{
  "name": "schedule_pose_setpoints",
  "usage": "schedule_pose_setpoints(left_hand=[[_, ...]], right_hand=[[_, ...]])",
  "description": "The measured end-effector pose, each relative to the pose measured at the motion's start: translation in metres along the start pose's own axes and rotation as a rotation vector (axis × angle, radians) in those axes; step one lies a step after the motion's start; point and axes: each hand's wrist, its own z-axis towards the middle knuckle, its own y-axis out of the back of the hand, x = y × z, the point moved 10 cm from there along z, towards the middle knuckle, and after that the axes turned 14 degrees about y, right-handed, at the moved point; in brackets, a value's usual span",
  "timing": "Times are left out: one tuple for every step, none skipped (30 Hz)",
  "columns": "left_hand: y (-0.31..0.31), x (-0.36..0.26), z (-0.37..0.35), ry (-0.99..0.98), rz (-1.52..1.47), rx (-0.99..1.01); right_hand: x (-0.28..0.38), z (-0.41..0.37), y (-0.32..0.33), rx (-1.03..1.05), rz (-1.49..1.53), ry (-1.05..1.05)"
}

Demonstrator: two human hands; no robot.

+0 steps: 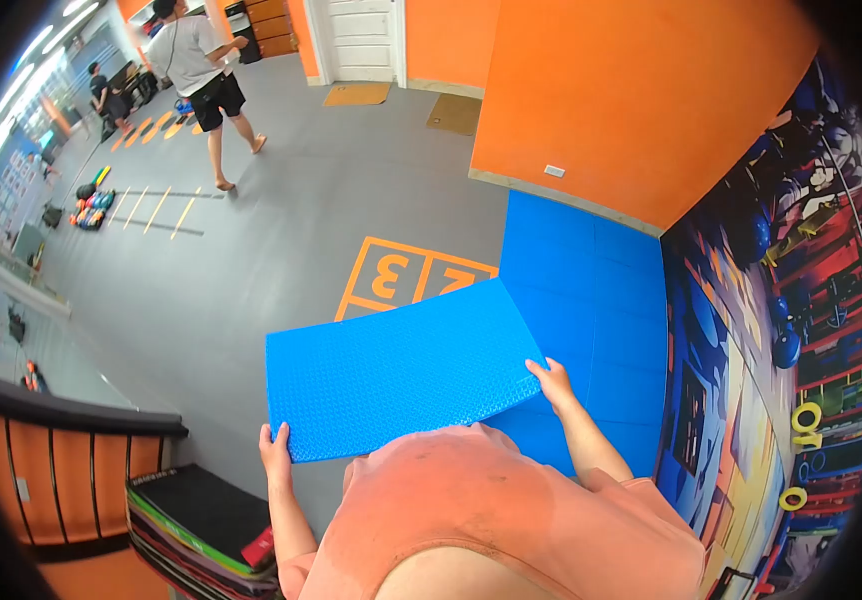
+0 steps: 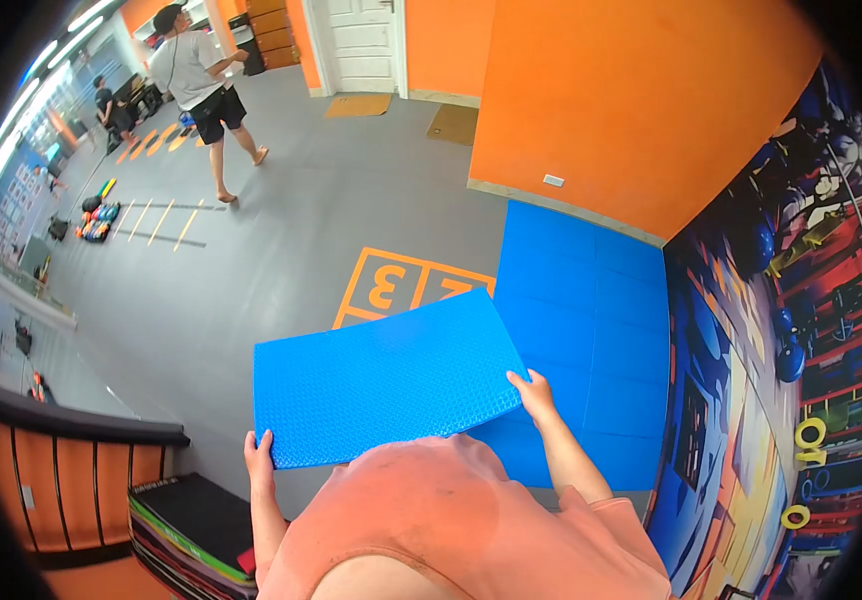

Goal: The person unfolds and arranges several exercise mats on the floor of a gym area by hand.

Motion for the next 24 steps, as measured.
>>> schedule_pose_setpoints(left_hand=[[-0.011,-0.021,0.026,0.0,0.016,0.015],[-0.023,-0.042,0.049,-0.056,0.069,0.05],[-0.036,-0.061,0.065,-0.109,0.124,0.088],[-0.052,-0.083,0.076,-0.139,0.161,0.108],[-0.066,-0.095,0.092,-0.136,0.185,0.129],[-0.081,-0.107,0.111,-0.129,0.18,0.16],[-0.096,-0.119,0.129,-0.124,0.175,0.19],[-0.11,-0.133,0.143,-0.147,0.21,0.208],[-0.124,-0.146,0.158,-0.154,0.226,0.225],[-0.138,-0.156,0.171,-0.149,0.258,0.25],[-0.152,-0.165,0.185,-0.143,0.287,0.274],[-0.164,-0.173,0.201,-0.132,0.297,0.289],[-0.174,-0.181,0.214,-0.134,0.307,0.298],[-0.185,-0.191,0.228,-0.151,0.317,0.298],[-0.197,-0.205,0.239,-0.17,0.325,0.296],[-0.208,-0.217,0.249,-0.178,0.327,0.299],[-0.216,-0.23,0.258,-0.19,0.296,0.286],[-0.225,-0.247,0.265,-0.2,0.262,0.271],[-0.235,-0.264,0.273,-0.206,0.258,0.267],[-0.244,-0.281,0.281,-0.194,0.197,0.272],[-0.25,-0.297,0.286,-0.177,0.136,0.273],[-0.257,-0.318,0.291,-0.188,0.08,0.258],[-0.266,-0.338,0.296,-0.189,0.067,0.245],[-0.273,-0.365,0.299,-0.228,0.003,0.243]], right_hand=[[0.01,-0.002,-0.005,-0.017,0.029,-0.05],[0.022,-0.006,-0.003,-0.107,0.011,-0.067],[0.02,-0.012,-0.005,-0.125,0.012,-0.094],[0.018,-0.017,-0.006,-0.162,0.089,-0.11],[0.016,-0.018,-0.008,-0.204,0.169,-0.117],[0.012,-0.018,-0.009,-0.229,0.179,-0.131],[0.005,-0.021,-0.012,-0.257,0.239,-0.151],[-0.001,-0.02,-0.017,-0.284,0.3,-0.168],[-0.002,-0.014,-0.021,-0.305,0.311,-0.174],[-0.005,-0.01,-0.023,-0.345,0.319,-0.196],[-0.008,-0.003,-0.026,-0.382,0.326,-0.218],[-0.004,0.006,-0.03,-0.395,0.331,-0.224],[0.0,0.019,-0.033,-0.398,0.323,-0.231],[0.006,0.036,-0.037,-0.399,0.316,-0.234],[0.016,0.053,-0.041,-0.406,0.322,-0.232],[0.028,0.072,-0.044,-0.416,0.331,-0.213],[0.038,0.094,-0.047,-0.424,0.341,-0.193],[0.043,0.119,-0.051,-0.425,0.346,-0.186],[0.05,0.146,-0.053,-0.434,0.375,-0.157],[0.058,0.173,-0.055,-0.438,0.4,-0.131],[0.073,0.199,-0.057,-0.423,0.397,-0.132],[0.099,0.229,-0.055,-0.448,0.419,-0.088],[0.124,0.262,-0.05,-0.473,0.442,-0.038],[0.141,0.297,-0.043,-0.438,0.399,-0.034]])
